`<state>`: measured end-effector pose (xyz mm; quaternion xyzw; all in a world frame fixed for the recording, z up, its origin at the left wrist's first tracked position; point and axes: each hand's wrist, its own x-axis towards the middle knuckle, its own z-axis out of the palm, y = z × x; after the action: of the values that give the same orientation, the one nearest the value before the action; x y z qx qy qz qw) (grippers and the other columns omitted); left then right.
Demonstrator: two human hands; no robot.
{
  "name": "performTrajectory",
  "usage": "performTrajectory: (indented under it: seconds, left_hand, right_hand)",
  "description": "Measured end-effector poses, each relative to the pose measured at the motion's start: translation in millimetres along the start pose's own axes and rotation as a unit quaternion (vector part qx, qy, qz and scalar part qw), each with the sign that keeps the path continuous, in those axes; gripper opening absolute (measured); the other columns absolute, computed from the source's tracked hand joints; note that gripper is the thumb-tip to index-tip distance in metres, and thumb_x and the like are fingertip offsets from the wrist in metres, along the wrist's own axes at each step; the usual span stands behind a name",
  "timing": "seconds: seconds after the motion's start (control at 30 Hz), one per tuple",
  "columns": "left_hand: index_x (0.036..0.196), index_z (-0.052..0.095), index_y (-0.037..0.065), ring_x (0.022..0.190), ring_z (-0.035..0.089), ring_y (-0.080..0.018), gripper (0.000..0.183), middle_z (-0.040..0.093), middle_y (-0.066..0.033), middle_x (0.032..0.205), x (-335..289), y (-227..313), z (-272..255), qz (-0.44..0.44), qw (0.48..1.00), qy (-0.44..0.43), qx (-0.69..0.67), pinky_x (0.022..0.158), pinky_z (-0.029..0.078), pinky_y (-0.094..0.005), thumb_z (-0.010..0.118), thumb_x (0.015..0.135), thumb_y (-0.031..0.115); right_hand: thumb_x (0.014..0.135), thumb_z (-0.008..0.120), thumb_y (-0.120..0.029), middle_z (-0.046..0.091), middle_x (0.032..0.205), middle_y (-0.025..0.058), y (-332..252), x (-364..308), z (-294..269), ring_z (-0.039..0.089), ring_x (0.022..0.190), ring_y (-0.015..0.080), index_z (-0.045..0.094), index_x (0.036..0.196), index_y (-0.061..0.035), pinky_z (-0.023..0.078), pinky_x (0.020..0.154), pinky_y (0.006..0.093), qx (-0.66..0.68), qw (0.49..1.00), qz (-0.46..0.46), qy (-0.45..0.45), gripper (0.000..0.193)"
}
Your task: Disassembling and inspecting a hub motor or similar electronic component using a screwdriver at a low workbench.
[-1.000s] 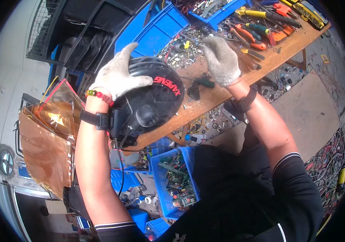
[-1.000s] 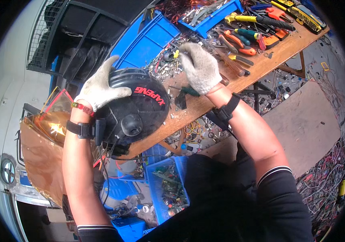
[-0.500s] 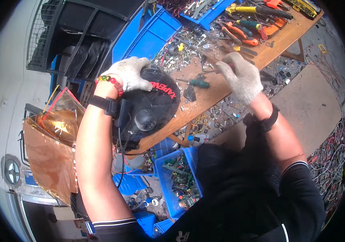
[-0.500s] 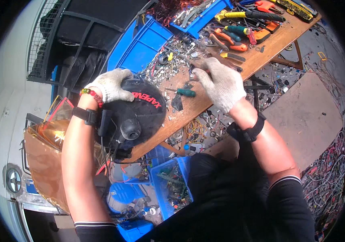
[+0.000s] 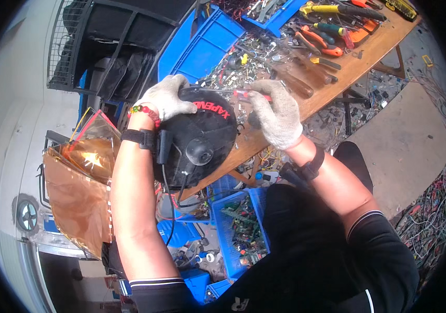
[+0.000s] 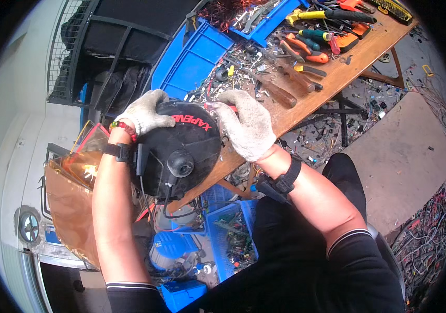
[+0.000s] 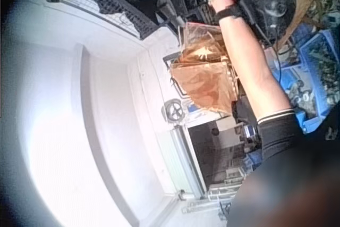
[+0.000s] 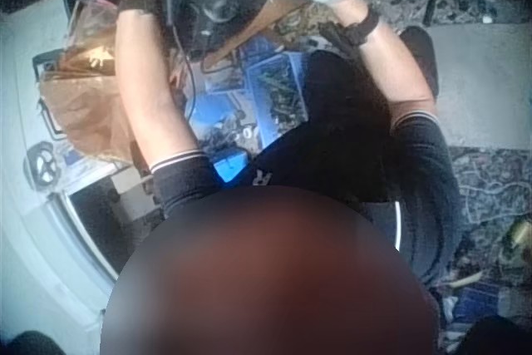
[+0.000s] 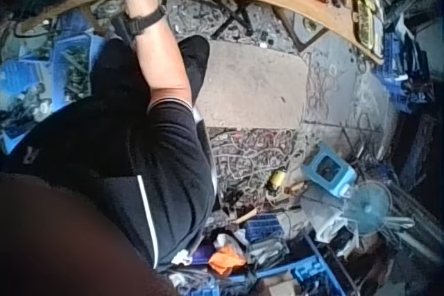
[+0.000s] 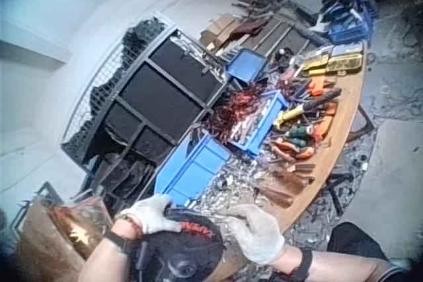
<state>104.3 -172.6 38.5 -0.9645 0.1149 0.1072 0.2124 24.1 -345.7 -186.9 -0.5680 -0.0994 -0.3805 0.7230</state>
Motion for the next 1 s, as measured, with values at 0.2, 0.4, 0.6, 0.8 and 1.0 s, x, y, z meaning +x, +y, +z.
performTrajectory:
  seconds: [0.2,0.4,0.6,0.8,1.0]
  left_hand:
    - [0.129,0.064,0.003,0.122,0.063,-0.0392,0.076,0.066,-0.0225,0.127,4.7,12.7,2.2,0.056,0.997,0.025,0.055,0.105,0.050,-0.0442,0.084,0.071,0.047]
    - [0.132,0.062,0.005,0.124,0.063,-0.0396,0.079,0.066,-0.0233,0.129,8.4,16.9,-2.6,0.029,0.998,-0.001,0.062,0.106,0.050,-0.0437,0.083,0.070,0.049]
    - [0.141,0.060,0.007,0.122,0.067,-0.0415,0.084,0.071,-0.0243,0.129,10.2,24.9,-5.5,0.010,0.997,-0.031,0.069,0.106,0.051,-0.0452,0.081,0.071,0.048]
    - [0.141,0.064,0.011,0.123,0.066,-0.0404,0.079,0.071,-0.0236,0.129,14.8,20.0,-0.2,0.044,0.996,-0.015,0.074,0.107,0.051,-0.0454,0.080,0.073,0.049]
    - [0.142,0.064,0.013,0.127,0.063,-0.0395,0.079,0.067,-0.0220,0.133,9.4,23.7,-1.3,0.038,0.994,-0.004,0.104,0.110,0.050,-0.0459,0.079,0.074,0.050]
  right_hand:
    - [0.099,0.071,-0.019,0.073,0.107,0.0190,1.3,1.5,8.5,0.073,0.099,0.0369,0.070,0.110,-0.0036,0.057,0.087,0.0417,-0.002,0.999,0.039,0.015,0.019]
    - [0.093,0.072,-0.019,0.069,0.091,0.0136,8.3,6.4,-4.7,0.068,0.085,0.0347,0.072,0.110,-0.0097,0.052,0.079,0.0472,-0.166,0.973,-0.151,-0.063,0.019]
    - [0.093,0.070,-0.021,0.067,0.085,0.0132,-7.7,2.9,-4.5,0.069,0.081,0.0341,0.072,0.112,-0.0142,0.052,0.075,0.0499,-0.268,0.944,-0.132,-0.138,0.020]
    - [0.103,0.060,-0.038,0.075,0.105,0.0201,-8.8,6.5,-1.3,0.071,0.102,0.0420,0.073,0.117,-0.0122,0.056,0.089,0.0492,-0.148,0.977,0.077,-0.130,0.032]
    - [0.103,0.060,-0.040,0.076,0.103,0.0157,1.7,23.5,-10.6,0.073,0.091,0.0336,0.077,0.110,-0.0077,0.056,0.084,0.0426,-0.087,0.945,0.165,-0.267,0.037]
